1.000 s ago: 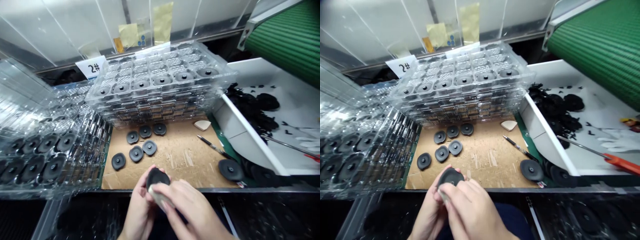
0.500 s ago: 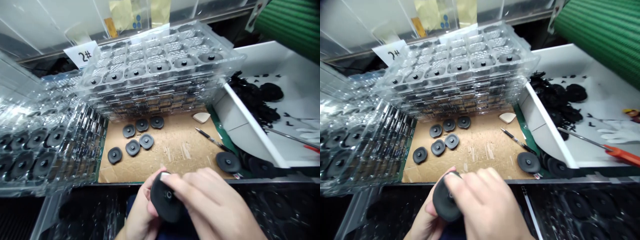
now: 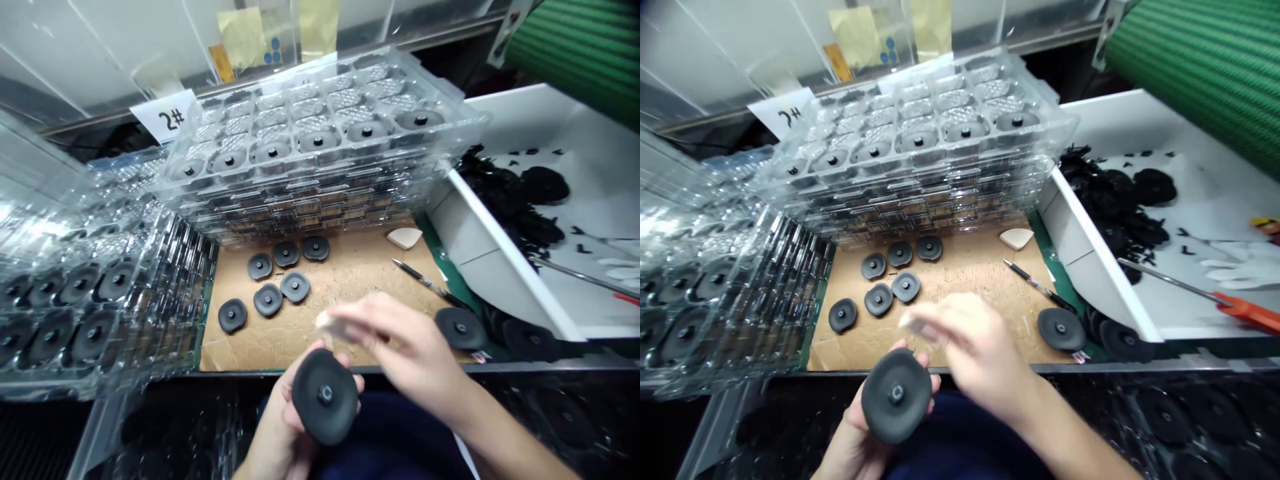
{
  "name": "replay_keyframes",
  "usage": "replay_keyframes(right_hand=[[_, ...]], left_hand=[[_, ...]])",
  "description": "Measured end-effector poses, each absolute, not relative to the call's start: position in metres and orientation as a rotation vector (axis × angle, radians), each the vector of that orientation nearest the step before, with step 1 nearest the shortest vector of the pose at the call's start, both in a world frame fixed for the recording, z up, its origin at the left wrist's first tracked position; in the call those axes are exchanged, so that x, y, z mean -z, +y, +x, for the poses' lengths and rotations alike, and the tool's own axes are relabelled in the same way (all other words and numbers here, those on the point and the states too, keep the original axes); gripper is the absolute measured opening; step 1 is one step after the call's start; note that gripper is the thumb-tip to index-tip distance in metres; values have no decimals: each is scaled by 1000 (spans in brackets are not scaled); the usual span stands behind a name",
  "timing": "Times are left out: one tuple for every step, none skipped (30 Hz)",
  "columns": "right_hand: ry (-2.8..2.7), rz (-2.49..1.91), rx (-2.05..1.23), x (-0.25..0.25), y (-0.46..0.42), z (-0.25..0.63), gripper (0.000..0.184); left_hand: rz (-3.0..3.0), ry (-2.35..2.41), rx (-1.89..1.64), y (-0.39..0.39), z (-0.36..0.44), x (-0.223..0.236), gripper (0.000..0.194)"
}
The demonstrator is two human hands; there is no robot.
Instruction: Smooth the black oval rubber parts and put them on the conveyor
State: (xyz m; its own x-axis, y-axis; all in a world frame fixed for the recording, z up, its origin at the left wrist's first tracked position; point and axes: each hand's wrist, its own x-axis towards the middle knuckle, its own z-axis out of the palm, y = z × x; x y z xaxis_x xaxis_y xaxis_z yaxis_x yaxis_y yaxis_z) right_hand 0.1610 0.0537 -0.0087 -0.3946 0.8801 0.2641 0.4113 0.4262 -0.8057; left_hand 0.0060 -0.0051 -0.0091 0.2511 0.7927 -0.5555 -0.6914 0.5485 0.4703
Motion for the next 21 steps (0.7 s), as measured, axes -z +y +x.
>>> replay_keyframes(right_hand=[[-1913, -1271, -894, 21, 54, 167, 26], [-1861, -1416, -920, 34, 51, 171, 27], [-1848, -1498, -948, 49, 47, 175, 27], [-1866, -1517, -984, 63, 41, 176, 28], [-1892, -1497, -1017, 75, 34, 177, 28], [-1909, -1474, -1038, 84, 28, 177, 27], [-1915, -1459, -1048, 87, 23, 176, 25], [-1907, -1459, -1051, 86, 21, 175, 25], [-1879, -1471, -1043, 78, 21, 173, 25], [-1833, -1479, -1020, 66, 22, 170, 25], [-1782, -1472, -978, 51, 24, 167, 25], [-1747, -1432, -919, 34, 27, 163, 25], [-1740, -1351, -841, 18, 28, 158, 25], [-1772, -1230, -758, 4, 29, 152, 27], [-1822, -1108, -693, -7, 28, 147, 28], [-1882, -1019, -663, -14, 26, 142, 29], [-1939, -974, -665, -18, 25, 139, 29], [-1987, -978, -704, -20, 23, 136, 28], [-2023, -1010, -760, -20, 23, 135, 27], [-2047, -1050, -810, -20, 23, 134, 27], [-2043, -1086, -811, -18, 24, 133, 26]], left_hand=[[104, 835, -1034, -3, 4, 9, 55], [67, 831, -1051, -2, 3, 10, 55], [34, 833, -1064, -1, 1, 11, 54], [11, 842, -1071, -1, 0, 13, 54], [1, 855, -1073, -1, -1, 15, 55], [-1, 869, -1074, -1, -1, 17, 56], [3, 881, -1078, -1, -1, 19, 57], [14, 894, -1084, -2, -1, 20, 57], [30, 906, -1091, -3, 1, 20, 56], [48, 919, -1096, -3, 2, 20, 56], [69, 936, -1101, -4, 4, 19, 56], [91, 954, -1103, -4, 6, 18, 58], [108, 963, -1102, -4, 8, 17, 59], [119, 966, -1099, -4, 9, 16, 60], [126, 970, -1101, -4, 10, 16, 59], [128, 981, -1107, -5, 10, 16, 54], [125, 999, -1118, -5, 10, 16, 49], [121, 1020, -1134, -4, 10, 17, 46], [118, 1046, -1146, -4, 10, 17, 44], [114, 1059, -1149, -4, 11, 18, 44], [108, 1049, -1142, -4, 12, 17, 44]])
